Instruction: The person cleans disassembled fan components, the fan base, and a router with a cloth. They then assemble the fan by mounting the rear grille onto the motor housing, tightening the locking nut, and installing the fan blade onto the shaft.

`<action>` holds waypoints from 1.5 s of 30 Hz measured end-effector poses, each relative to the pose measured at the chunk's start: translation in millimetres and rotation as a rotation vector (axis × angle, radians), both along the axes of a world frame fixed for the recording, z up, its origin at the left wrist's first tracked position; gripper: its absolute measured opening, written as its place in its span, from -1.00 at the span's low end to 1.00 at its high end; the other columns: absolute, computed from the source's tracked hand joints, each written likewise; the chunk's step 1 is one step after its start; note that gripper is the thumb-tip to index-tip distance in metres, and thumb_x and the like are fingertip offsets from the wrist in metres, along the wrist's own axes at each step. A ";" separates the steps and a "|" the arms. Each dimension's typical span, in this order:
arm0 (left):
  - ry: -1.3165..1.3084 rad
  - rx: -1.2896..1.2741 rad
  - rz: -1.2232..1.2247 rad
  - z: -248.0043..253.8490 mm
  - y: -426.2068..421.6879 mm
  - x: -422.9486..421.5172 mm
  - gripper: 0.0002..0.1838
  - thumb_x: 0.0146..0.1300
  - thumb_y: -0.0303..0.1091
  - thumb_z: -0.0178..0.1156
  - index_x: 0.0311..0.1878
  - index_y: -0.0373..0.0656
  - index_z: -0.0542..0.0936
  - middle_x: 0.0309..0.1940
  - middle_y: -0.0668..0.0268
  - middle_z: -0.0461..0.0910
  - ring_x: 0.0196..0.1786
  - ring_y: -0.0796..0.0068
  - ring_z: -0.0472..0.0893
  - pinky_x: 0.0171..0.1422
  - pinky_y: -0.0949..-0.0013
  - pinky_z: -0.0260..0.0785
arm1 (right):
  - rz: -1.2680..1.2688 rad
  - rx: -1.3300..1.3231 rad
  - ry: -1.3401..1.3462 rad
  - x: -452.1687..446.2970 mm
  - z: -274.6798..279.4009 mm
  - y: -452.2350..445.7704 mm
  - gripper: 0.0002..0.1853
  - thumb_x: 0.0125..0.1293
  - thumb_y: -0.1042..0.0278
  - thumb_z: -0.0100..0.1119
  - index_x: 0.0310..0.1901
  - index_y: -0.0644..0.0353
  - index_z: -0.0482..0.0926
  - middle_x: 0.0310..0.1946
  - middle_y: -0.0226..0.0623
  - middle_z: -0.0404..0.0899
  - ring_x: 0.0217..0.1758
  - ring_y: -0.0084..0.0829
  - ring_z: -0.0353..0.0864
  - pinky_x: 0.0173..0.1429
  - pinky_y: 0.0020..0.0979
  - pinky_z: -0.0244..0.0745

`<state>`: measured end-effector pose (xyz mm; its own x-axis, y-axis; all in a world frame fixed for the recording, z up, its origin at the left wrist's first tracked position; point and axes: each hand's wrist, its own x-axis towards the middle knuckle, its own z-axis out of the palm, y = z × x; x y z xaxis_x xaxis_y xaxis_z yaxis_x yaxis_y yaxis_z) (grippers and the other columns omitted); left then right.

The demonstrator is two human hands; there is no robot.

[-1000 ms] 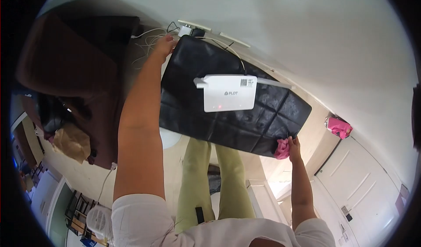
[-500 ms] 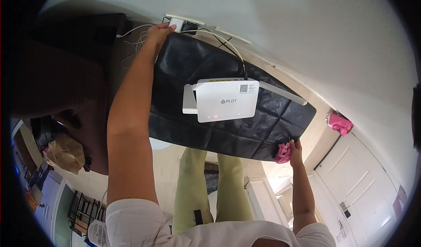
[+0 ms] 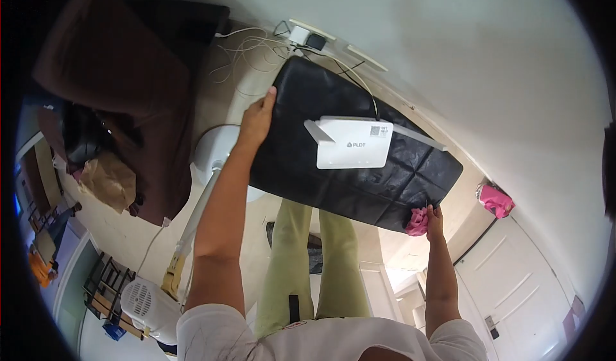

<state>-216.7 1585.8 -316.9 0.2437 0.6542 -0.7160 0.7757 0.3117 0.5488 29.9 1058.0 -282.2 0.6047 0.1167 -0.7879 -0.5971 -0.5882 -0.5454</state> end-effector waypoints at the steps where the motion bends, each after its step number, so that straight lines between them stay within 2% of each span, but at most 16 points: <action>1: 0.028 0.018 -0.010 4.4 -6.0 -6.8 -0.15 0.25 0.38 -0.26 0.07 -0.30 0.53 0.00 -0.16 0.52 0.18 -0.09 0.44 0.28 0.19 0.20 | 0.010 0.004 0.000 1.6 1.4 2.3 -0.64 0.42 0.33 -0.04 0.21 0.18 0.31 -0.03 -0.38 0.48 -0.03 -0.54 0.47 0.06 -0.46 0.42; 10: 0.049 0.088 0.224 -3.3 3.5 -65.8 -0.10 0.21 0.42 -0.19 0.05 -0.40 0.52 0.01 -0.22 0.49 0.21 -0.10 0.41 0.27 0.20 0.20 | 0.093 0.008 0.001 7.8 1.3 57.0 -0.78 0.41 0.37 -0.02 0.04 0.19 0.38 -0.21 -0.41 0.49 -0.19 -0.57 0.50 -0.09 -0.50 0.45; 14: 0.266 0.124 0.106 -25.0 67.2 -79.0 -0.06 0.17 0.46 -0.18 0.03 -0.40 0.53 0.00 -0.28 0.48 0.21 -0.16 0.38 0.28 0.16 0.19 | 0.166 0.056 -0.010 1.1 -2.3 97.1 -0.74 0.39 0.38 0.02 0.06 0.25 0.38 -0.14 -0.37 0.49 -0.13 -0.56 0.48 -0.04 -0.51 0.43; 22: 0.195 0.354 -0.111 -44.0 153.3 -97.8 -0.05 0.17 0.50 -0.33 -0.01 -0.28 0.59 -0.01 -0.24 0.49 0.20 -0.17 0.37 0.27 0.11 0.18 | 0.160 0.185 0.029 -34.1 -11.1 152.5 -0.69 0.40 0.36 0.01 0.12 0.20 0.31 -0.09 -0.34 0.48 -0.05 -0.53 0.49 0.01 -0.48 0.47; 28: 0.261 0.354 -0.054 -24.4 180.5 -64.7 -0.02 0.16 0.52 -0.36 -0.04 -0.32 0.59 -0.07 -0.23 0.52 0.17 -0.17 0.40 0.22 0.10 0.22 | 0.105 0.165 0.018 -39.3 -12.4 169.6 -0.71 0.40 0.36 0.01 0.10 0.20 0.31 -0.10 -0.31 0.48 -0.07 -0.52 0.50 -0.01 -0.49 0.48; 32: 0.329 0.510 -0.180 -36.7 185.8 -72.0 -0.11 0.27 0.39 -0.33 -0.04 -0.37 0.57 -0.19 -0.20 0.56 0.08 -0.16 0.46 0.16 0.10 0.28 | 0.109 0.176 0.012 -36.8 -7.0 176.7 -0.71 0.39 0.36 0.01 0.09 0.22 0.33 -0.15 -0.31 0.49 -0.13 -0.54 0.50 -0.08 -0.50 0.47; 33: 0.197 0.691 -0.077 -49.5 181.8 -79.3 -0.39 0.34 0.12 -0.11 0.01 -0.31 0.56 -0.15 -0.11 0.58 0.00 -0.11 0.52 0.08 0.12 0.35 | 0.137 0.152 0.044 -34.3 -3.6 177.0 -0.69 0.37 0.32 0.06 0.07 0.23 0.35 -0.16 -0.32 0.49 -0.14 -0.56 0.49 -0.08 -0.52 0.45; 34: 0.194 0.692 -0.087 -37.4 171.1 -73.6 -0.39 0.34 0.12 -0.11 0.01 -0.31 0.56 -0.15 -0.11 0.58 0.00 -0.11 0.52 0.08 0.12 0.35 | 0.165 0.132 0.076 -32.6 -3.3 177.8 -0.66 0.35 0.27 0.10 0.06 0.25 0.36 -0.18 -0.33 0.49 -0.15 -0.57 0.47 -0.08 -0.53 0.43; 35: 0.021 0.886 0.001 -22.9 151.2 -73.1 -0.50 0.31 -0.04 -0.02 0.05 -0.30 0.54 -0.12 -0.05 0.58 -0.04 0.00 0.55 0.03 0.18 0.38 | 0.306 -0.096 0.018 -25.9 -3.7 175.8 -0.59 0.27 0.24 0.18 0.07 0.26 0.39 -0.20 -0.22 0.51 -0.17 -0.49 0.51 -0.11 -0.48 0.46; 36: -0.159 1.074 0.091 -4.3 131.8 -72.7 -0.58 0.28 -0.20 0.08 0.09 -0.29 0.52 -0.09 0.01 0.58 -0.08 0.11 0.59 -0.02 0.23 0.41 | 0.299 -0.092 0.018 -25.9 9.7 190.6 -0.59 0.27 0.24 0.18 0.07 0.26 0.39 -0.20 -0.22 0.51 -0.17 -0.49 0.51 -0.11 -0.48 0.46; 38: -0.250 0.946 0.211 5.9 90.1 -79.8 -0.58 0.18 -0.43 0.14 0.15 -0.26 0.49 -0.10 0.10 0.58 -0.13 0.34 0.59 -0.05 0.35 0.42 | 0.656 -0.461 -0.690 -31.1 49.3 236.5 -0.56 0.19 0.27 0.23 0.07 0.27 0.41 -0.25 -0.13 0.53 -0.21 -0.36 0.55 -0.13 -0.40 0.49; 39: -0.293 0.851 0.166 -0.9 68.9 -84.4 -0.56 0.18 -0.42 0.18 0.16 -0.25 0.48 -0.12 0.13 0.58 -0.14 0.38 0.58 -0.05 0.37 0.42 | 0.554 -0.300 -0.653 -29.7 39.5 242.3 -0.60 0.16 0.32 0.22 0.03 0.28 0.46 -0.27 -0.09 0.57 -0.21 -0.24 0.61 -0.11 -0.33 0.51; 41: -0.341 0.747 0.120 2.4 45.5 -71.5 -0.54 0.17 -0.41 0.21 0.17 -0.24 0.48 -0.14 0.16 0.58 -0.14 0.42 0.57 -0.05 0.38 0.41 | 0.507 0.121 -0.367 -48.1 53.5 299.2 -0.63 0.18 0.27 0.21 0.00 0.24 0.52 -0.26 -0.09 0.63 -0.14 -0.28 0.65 -0.06 -0.32 0.51; 42: -0.304 0.651 0.156 12.4 38.2 -56.9 -0.55 0.16 -0.40 0.23 0.16 -0.21 0.50 -0.14 0.18 0.58 -0.14 0.42 0.57 -0.04 0.39 0.41 | 0.755 0.089 -0.491 -55.8 42.9 324.9 -0.57 0.19 0.23 0.20 0.07 0.22 0.49 -0.27 -0.08 0.63 -0.16 -0.28 0.65 -0.07 -0.34 0.50; 44: -0.272 0.567 0.181 17.1 40.3 -45.4 -0.56 0.16 -0.39 0.25 0.15 -0.18 0.51 -0.13 0.20 0.57 -0.14 0.41 0.57 -0.03 0.39 0.41 | 0.829 0.171 -0.366 -76.5 38.1 389.4 -0.46 0.21 0.14 0.20 0.17 0.24 0.42 -0.29 -0.13 0.61 -0.22 -0.34 0.60 -0.08 -0.40 0.47; 45: -0.266 0.560 0.153 9.4 44.6 -44.4 -0.58 0.17 -0.38 0.25 0.13 -0.19 0.52 -0.12 0.20 0.57 -0.13 0.40 0.57 -0.01 0.40 0.41 | 0.842 0.169 -0.388 -87.7 27.1 414.4 -0.46 0.21 0.15 0.18 0.16 0.27 0.40 -0.29 -0.09 0.60 -0.22 -0.25 0.61 -0.08 -0.36 0.48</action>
